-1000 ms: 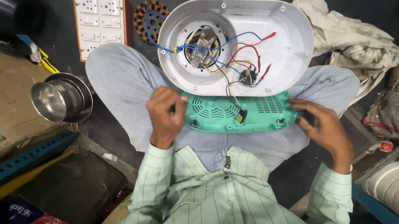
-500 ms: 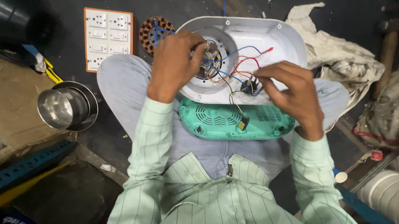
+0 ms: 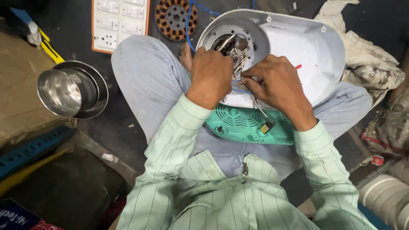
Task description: The person sits on the floor and uses a screwdriver to unscrew the base cover of a small teal electric appliance. They remove the screws, separate the base plate from the housing, and begin handling the exposed motor and internal wiring.
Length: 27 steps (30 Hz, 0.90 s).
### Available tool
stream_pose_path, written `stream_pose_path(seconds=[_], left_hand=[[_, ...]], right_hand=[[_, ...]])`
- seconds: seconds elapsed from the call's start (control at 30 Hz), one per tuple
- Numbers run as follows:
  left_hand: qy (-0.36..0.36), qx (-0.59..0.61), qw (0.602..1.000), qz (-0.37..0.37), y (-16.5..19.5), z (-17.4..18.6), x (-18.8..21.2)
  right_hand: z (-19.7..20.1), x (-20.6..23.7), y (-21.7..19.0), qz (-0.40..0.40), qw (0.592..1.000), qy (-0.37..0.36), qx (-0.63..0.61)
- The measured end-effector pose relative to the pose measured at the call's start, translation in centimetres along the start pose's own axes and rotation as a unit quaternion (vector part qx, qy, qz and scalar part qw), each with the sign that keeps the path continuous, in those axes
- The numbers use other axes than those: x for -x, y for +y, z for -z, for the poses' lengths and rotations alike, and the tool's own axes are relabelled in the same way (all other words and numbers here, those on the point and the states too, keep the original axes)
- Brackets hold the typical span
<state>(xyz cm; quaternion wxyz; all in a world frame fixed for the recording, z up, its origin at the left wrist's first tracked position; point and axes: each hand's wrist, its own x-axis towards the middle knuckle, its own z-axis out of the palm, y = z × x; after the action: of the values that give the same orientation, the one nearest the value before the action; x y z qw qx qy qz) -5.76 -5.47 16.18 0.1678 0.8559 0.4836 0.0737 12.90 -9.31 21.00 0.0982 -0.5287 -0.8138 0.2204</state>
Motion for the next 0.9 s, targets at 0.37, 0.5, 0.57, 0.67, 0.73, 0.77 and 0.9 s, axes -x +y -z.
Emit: stream_pose_path(seconds=[0.37, 0.5, 0.57, 0.67, 0.73, 0.77, 0.9], left_hand=[[0.024, -0.078, 0.996, 0.018, 0.4, -3.0, -0.6], [0.034, -0.046, 0.998, -0.015, 0.0, -1.2, -0.4], [0.03, -0.024, 0.999, -0.027, -0.1, 0.2, -0.3], [0.046, 0.031, 0.998, 0.031, -1.2, 2.5, -0.4], [0.252, 0.256, 0.933, 0.008, -2.1, 3.7, 0.2], [0.276, 0.235, 0.931, 0.031, -2.6, 4.0, 0.4], [0.337, 0.151, 0.927, 0.072, -4.3, 3.6, 0.1]], right_hand=[[-0.4, -2.6, 0.6, -0.102, 0.992, 0.056, -0.056], [-0.4, -2.7, 0.6, -0.159, 0.981, 0.088, -0.07], [-0.4, -2.6, 0.5, -0.151, 0.983, 0.087, -0.049], [0.1, -2.4, 0.5, -0.083, 0.995, 0.057, -0.016], [0.6, -2.6, 0.8, -0.03, 0.999, 0.025, -0.027], [0.8, -2.9, 0.8, -0.014, 0.999, 0.019, -0.022], [1.0, -4.9, 1.0, 0.021, 0.999, -0.038, -0.022]])
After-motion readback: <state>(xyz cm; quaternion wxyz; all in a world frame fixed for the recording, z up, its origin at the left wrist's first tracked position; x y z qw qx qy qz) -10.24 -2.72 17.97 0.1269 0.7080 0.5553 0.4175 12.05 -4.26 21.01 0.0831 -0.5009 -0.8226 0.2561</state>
